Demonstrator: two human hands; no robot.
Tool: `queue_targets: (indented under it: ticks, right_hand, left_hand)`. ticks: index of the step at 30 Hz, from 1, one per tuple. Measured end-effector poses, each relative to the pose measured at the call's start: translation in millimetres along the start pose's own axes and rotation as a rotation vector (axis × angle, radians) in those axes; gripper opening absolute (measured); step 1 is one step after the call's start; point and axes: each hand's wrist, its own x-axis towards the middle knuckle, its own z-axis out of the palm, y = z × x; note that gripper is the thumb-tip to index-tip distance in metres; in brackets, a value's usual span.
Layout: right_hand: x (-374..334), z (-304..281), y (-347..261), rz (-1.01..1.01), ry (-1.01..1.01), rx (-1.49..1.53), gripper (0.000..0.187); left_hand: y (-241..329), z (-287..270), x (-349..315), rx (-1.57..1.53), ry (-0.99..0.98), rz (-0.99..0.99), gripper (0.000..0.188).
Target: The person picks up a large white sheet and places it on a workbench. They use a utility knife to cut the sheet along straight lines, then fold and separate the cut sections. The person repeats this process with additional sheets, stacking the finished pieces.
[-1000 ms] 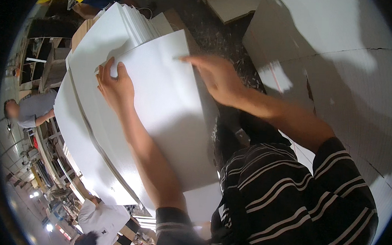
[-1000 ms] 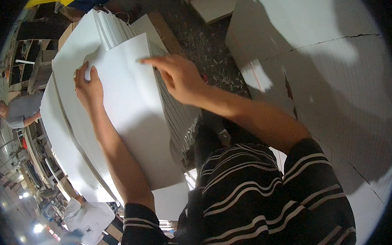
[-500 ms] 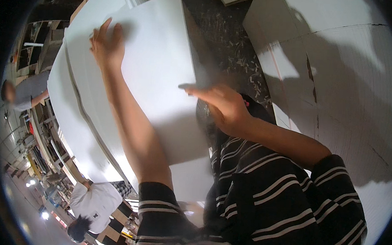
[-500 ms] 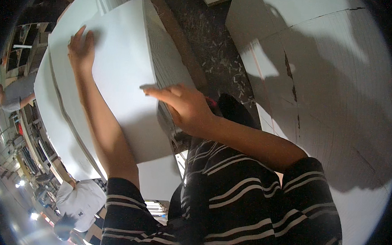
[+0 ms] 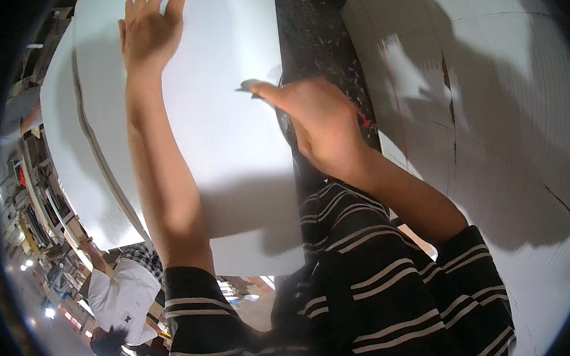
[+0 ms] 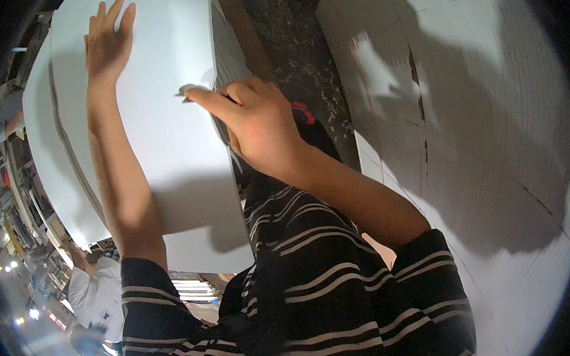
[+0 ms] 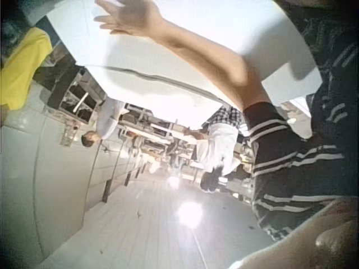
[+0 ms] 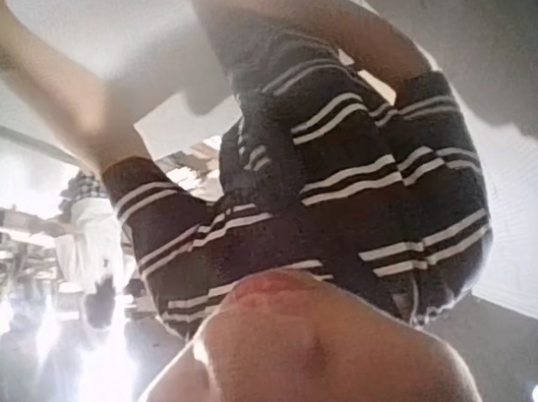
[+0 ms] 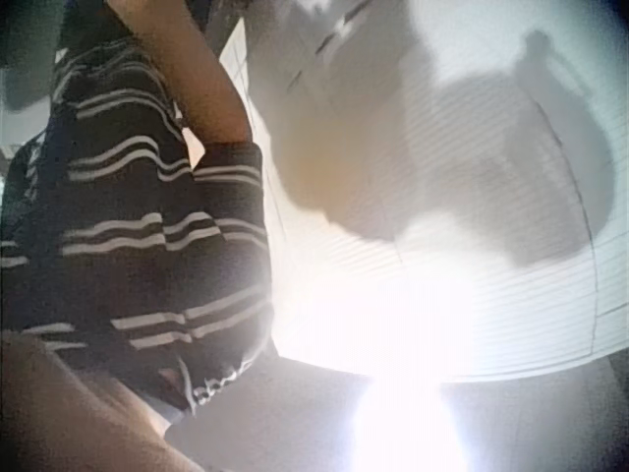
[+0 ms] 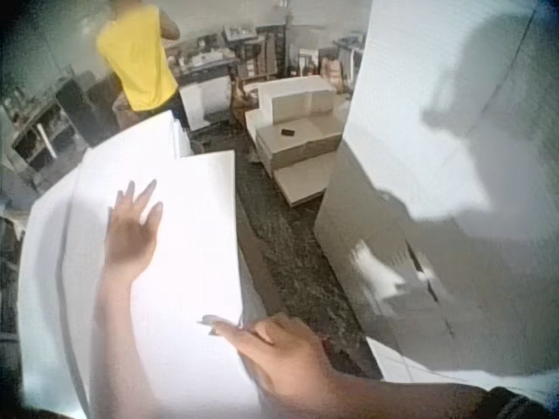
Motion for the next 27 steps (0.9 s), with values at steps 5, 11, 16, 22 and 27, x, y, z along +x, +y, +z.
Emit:
queue_targets:
  ticks: [5, 11, 16, 22, 27]
  right_hand:
    - [-11, -36, -9, -0.087, -0.277, 0.059, 0.055]
    - [23, -22, 21, -0.140, -0.167, -0.012, 0.063]
    - [-15, -41, 4, -0.204, -0.421, 0.093, 0.070]
    - [-27, -65, 12, -0.168, -0.418, 0.226, 0.051]
    - [-1, -17, 37, 0.090, 0.048, 0.308, 0.040]
  left_hand:
    - [-11, 4, 4, 0.194, 0.047, 0.163, 0.039]
    - [-21, 5, 9, 0.449, 0.069, 0.440, 0.035]
    - [-19, 7, 6, 0.519, 0.092, 0.481, 0.037]
    - [-12, 2, 8, 0.513, 0.059, 0.414, 0.034]
    - [-14, 5, 8, 0.430, 0.111, 0.423, 0.036]
